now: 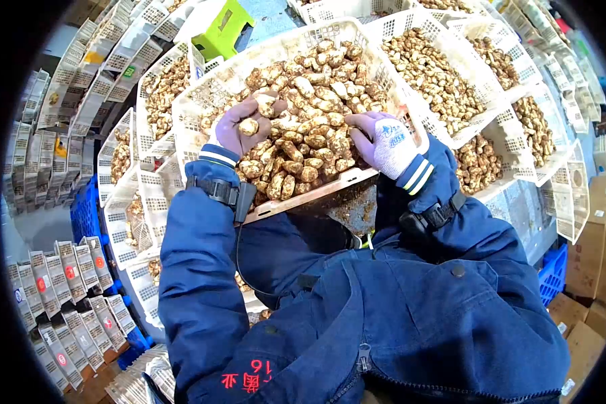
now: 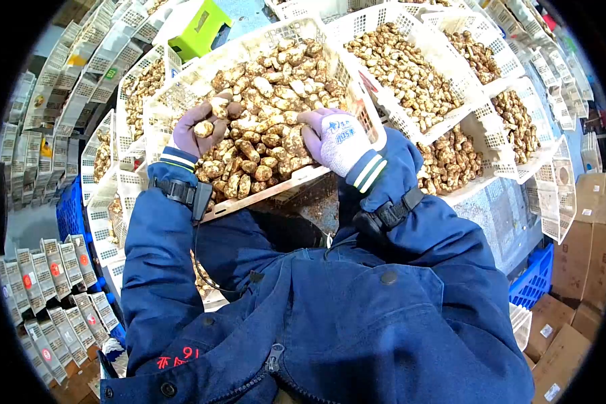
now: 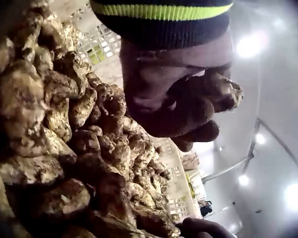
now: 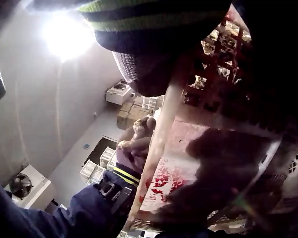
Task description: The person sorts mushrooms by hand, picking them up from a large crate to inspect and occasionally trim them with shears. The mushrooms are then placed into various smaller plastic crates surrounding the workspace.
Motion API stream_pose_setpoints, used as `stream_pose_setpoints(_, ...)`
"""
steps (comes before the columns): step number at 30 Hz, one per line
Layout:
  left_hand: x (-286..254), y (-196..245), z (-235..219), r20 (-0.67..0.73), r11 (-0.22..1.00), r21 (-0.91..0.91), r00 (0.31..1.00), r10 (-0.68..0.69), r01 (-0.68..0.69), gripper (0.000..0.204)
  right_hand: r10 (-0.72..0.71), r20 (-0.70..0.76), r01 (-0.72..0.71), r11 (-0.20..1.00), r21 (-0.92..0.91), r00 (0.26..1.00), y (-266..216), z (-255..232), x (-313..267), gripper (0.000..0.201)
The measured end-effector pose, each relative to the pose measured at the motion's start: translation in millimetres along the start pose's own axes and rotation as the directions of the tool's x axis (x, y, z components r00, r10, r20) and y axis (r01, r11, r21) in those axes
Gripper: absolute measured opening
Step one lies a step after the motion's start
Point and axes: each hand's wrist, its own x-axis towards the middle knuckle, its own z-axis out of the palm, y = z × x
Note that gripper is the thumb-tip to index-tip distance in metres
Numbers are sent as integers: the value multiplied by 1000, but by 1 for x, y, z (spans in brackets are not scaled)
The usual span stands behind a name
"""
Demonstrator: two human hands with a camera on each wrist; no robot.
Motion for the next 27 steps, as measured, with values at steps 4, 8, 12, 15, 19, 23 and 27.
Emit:
stream_pose_setpoints(4, 29, 2, 15, -203, 996, 74, 977, 65, -51, 46, -2, 4, 2, 1000, 3, 1000, 0, -1, 1, 20)
stream_pose_setpoints(8, 63, 15, 54, -266, 429, 886, 951, 159, 176, 38, -13, 0, 13, 1000, -5, 1000, 0, -1, 1, 18)
stream_pose_setpoints(12, 106, -24, 47, 220, -285, 949, 932, 289, -136, 49, -56, -57, 57, 998, 13, 997, 5, 4, 0, 18)
stream_pose_setpoints(15, 100, -21, 53, 178, -332, 939, 950, 258, -85, 49, -58, -33, 58, 998, -6, 998, 7, 4, 0, 19)
stream_pose_setpoints(19, 83, -7, 32, 185, -175, 976, 927, 327, -134, 34, -20, -28, 20, 1000, 9, 999, 4, 3, 0, 17)
stream_pose_setpoints(23, 56, 4, -8, 75, 696, 650, 937, 340, -305, 39, -25, -26, 25, 1000, -14, 999, 2, 0, 0, 16)
stream_pose_setpoints(27, -25, 20, 24, 44, 983, 138, 993, 114, -119, 50, 21, -3, -21, 1000, 8, 1000, -2, -2, 0, 20)
